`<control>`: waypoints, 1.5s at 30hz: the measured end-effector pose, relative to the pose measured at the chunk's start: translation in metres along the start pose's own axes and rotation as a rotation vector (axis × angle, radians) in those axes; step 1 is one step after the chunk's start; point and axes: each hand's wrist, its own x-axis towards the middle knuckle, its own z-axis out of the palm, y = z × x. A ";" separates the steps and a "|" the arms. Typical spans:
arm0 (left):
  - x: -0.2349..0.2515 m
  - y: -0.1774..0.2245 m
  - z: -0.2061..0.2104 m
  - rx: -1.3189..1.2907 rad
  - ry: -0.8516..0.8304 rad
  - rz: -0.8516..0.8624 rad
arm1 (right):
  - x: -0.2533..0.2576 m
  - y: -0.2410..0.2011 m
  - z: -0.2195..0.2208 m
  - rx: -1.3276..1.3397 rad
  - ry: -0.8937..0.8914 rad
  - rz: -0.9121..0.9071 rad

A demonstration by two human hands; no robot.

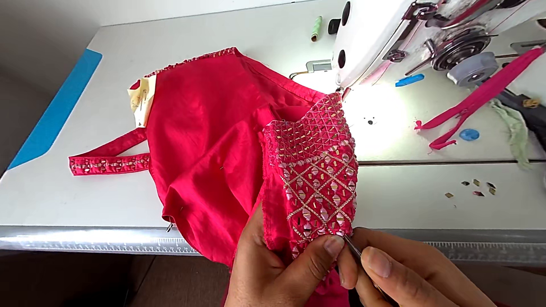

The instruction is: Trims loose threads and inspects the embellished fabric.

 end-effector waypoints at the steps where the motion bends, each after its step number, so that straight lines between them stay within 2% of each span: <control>1: -0.001 0.000 0.001 -0.027 0.020 -0.003 | 0.000 0.000 0.001 -0.005 0.005 -0.006; 5: -0.001 -0.001 0.006 -0.137 0.077 -0.049 | -0.001 0.002 -0.002 0.014 -0.017 -0.014; 13: -0.001 -0.001 0.004 -0.187 0.072 -0.072 | -0.002 0.002 -0.004 0.042 -0.043 -0.007; 29: 0.000 -0.001 0.004 -0.042 0.035 -0.023 | 0.002 -0.002 -0.006 -0.020 -0.035 0.007; 45: -0.002 0.001 0.007 -0.080 0.087 -0.057 | 0.001 0.004 -0.002 -0.112 0.013 -0.057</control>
